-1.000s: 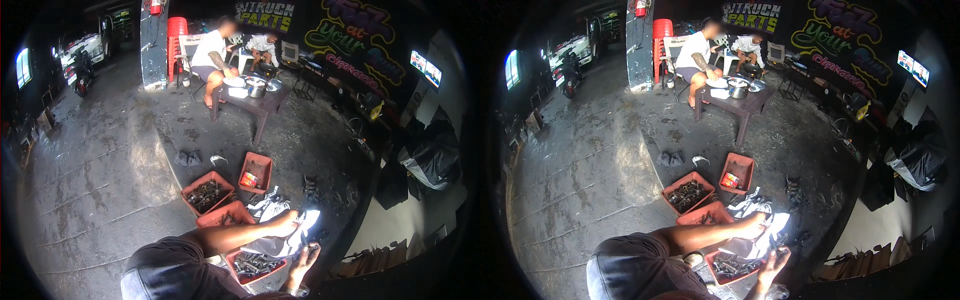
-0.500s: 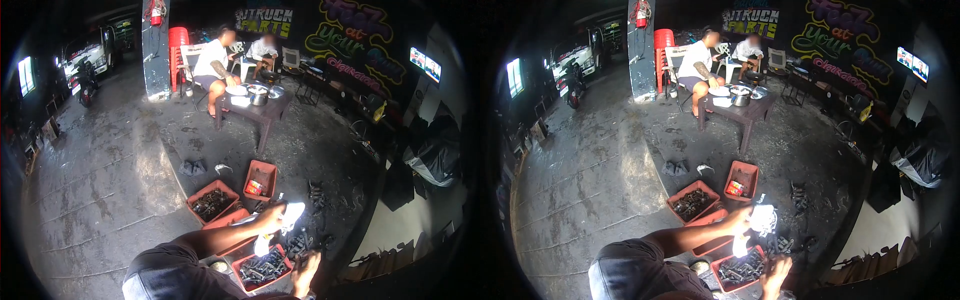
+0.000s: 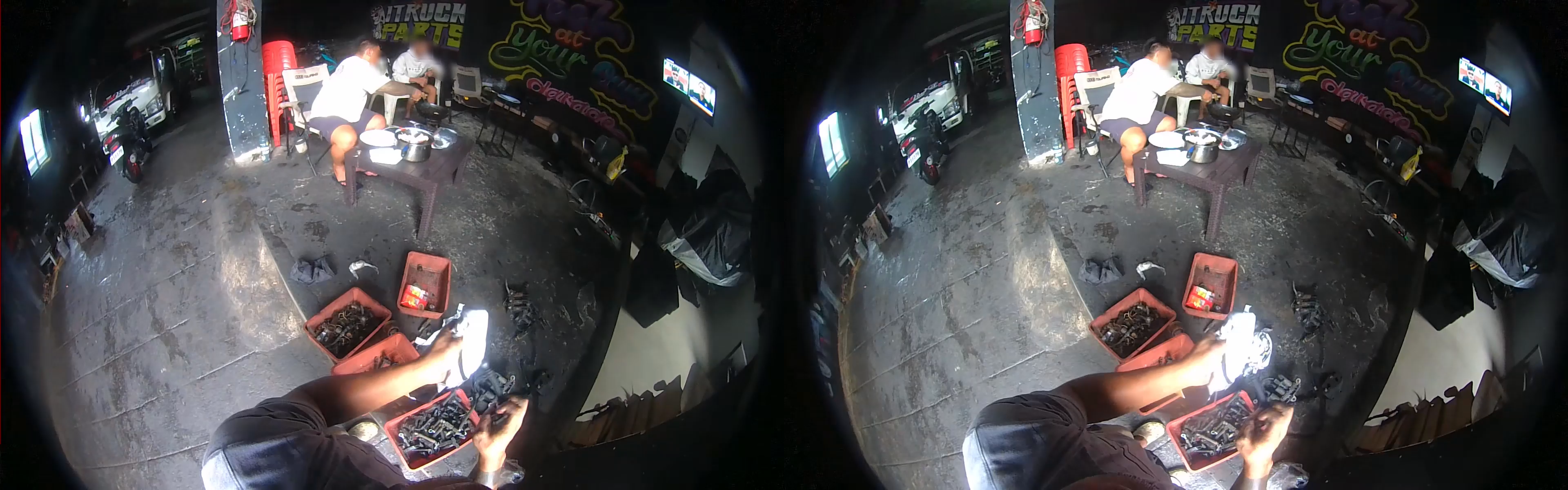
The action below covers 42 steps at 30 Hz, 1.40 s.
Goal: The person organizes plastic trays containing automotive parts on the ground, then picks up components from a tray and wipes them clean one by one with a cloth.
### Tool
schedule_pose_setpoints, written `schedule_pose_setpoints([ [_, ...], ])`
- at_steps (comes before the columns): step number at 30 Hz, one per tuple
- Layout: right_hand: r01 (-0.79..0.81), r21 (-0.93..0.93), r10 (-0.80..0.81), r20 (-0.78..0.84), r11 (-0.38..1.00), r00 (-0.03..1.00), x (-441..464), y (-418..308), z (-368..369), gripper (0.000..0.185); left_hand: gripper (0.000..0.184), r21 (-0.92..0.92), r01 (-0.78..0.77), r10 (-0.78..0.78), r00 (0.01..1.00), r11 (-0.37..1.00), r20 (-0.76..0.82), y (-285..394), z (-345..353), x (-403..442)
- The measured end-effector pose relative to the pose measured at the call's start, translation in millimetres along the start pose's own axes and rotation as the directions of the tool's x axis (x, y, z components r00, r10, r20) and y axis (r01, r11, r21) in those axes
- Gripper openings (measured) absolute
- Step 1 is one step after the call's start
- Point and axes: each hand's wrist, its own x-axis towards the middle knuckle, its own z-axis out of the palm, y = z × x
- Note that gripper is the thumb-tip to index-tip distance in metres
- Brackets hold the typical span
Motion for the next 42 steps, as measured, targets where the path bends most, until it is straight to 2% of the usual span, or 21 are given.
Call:
schedule_pose_setpoints([
  [1,-0.021,0.058,0.024,-0.061,0.998,0.998,3,-4,3,0.028,0.034,-0.291,0.077,-0.074,0.997,0.954,0.023,3,3,-5],
  [3,-0.162,0.071,0.177,-0.361,0.984,0.916,-9,14,21,0.020,0.034,-0.117,0.181,-0.148,0.957,0.977,0.249,-17,-12,-13],
  [5,-0.310,0.636,0.555,-0.228,0.707,0.800,-12,7,31,0.031,0.048,-0.006,0.153,-0.148,0.966,0.988,0.214,-28,4,-29],
  [7,-0.348,0.636,0.560,-0.163,0.689,0.812,-20,18,42,0.031,0.054,0.388,0.055,-0.080,0.996,0.920,0.049,-21,29,-55],
  [9,-0.374,0.691,0.671,-0.216,0.618,0.710,-48,50,42,0.037,0.056,0.216,-0.063,0.035,0.991,0.974,0.130,-98,0,-38],
  [10,-0.363,0.033,0.342,-0.428,0.931,0.837,-63,65,46,0.039,0.056,0.190,0.208,-0.244,0.950,0.960,0.194,-85,10,-48],
  [11,-0.192,-0.654,-0.056,-0.339,0.732,0.939,-69,74,46,0.042,0.055,0.289,0.192,-0.268,0.930,0.938,0.252,-74,14,-46],
  [13,-0.046,-0.673,-0.168,-0.249,0.738,0.954,-71,85,39,0.044,0.047,0.197,0.414,-0.433,0.899,0.889,0.066,-48,33,-44],
  [16,0.125,-0.336,-0.214,-0.242,0.934,0.946,-67,80,46,0.043,0.053,0.140,0.480,-0.489,0.871,0.866,0.039,-28,40,-29],
  [17,-0.109,-0.038,0.100,-0.180,0.993,0.979,-77,80,47,0.036,0.040,0.121,0.496,-0.458,0.854,0.860,-0.248,-25,48,-29],
  [19,0.223,-0.454,-0.312,-0.131,0.863,0.941,-31,53,47,0.027,0.037,0.062,0.277,-0.277,0.961,0.959,-0.008,-44,27,-19],
  [20,-0.159,0.112,0.181,-0.225,0.981,0.957,-11,20,54,0.024,0.032,-0.153,0.164,-0.179,0.980,0.974,-0.084,-38,40,-18],
  [24,-0.300,0.359,0.403,-0.257,0.883,0.878,-6,24,67,0.022,0.021,0.014,0.226,-0.224,0.951,0.974,0.215,-35,12,16],
  [27,-0.318,0.465,0.462,-0.237,0.826,0.854,-3,9,68,0.020,0.021,-0.393,0.301,-0.240,0.950,0.869,0.198,-29,3,22],
  [29,-0.284,0.252,0.331,-0.169,0.925,0.928,-31,34,61,0.011,0.025,-0.656,0.272,-0.473,0.868,0.704,-0.148,-26,9,48],
  [30,-0.386,0.177,0.409,-0.120,0.905,0.905,-32,33,55,0.009,0.026,-0.125,0.284,-0.301,0.941,0.951,-0.153,-40,-17,44],
  [31,-0.053,-0.092,0.042,-0.109,0.994,0.993,-22,36,48,0.008,0.026,0.433,0.142,-0.154,0.988,0.890,-0.008,-53,-53,40],
  [32,-0.099,-0.091,0.092,-0.079,0.991,0.993,-22,36,44,0.007,0.021,-0.389,0.256,-0.300,0.952,0.885,-0.055,-66,-67,42],
  [33,-0.163,-0.054,0.160,-0.066,0.985,0.985,-35,51,46,0.012,0.019,0.353,-0.005,0.041,0.995,0.936,-0.093,-72,-76,33],
  [35,-0.399,0.074,0.397,0.030,0.914,0.917,-33,37,47,0.022,0.015,0.867,-0.144,0.361,0.932,0.476,-0.043,-69,-86,12],
  [42,-0.332,-0.551,0.625,0.516,0.766,0.585,-54,51,52,0.046,0.012,0.136,0.249,-0.178,0.900,0.959,-0.397,-104,-188,-45],
])
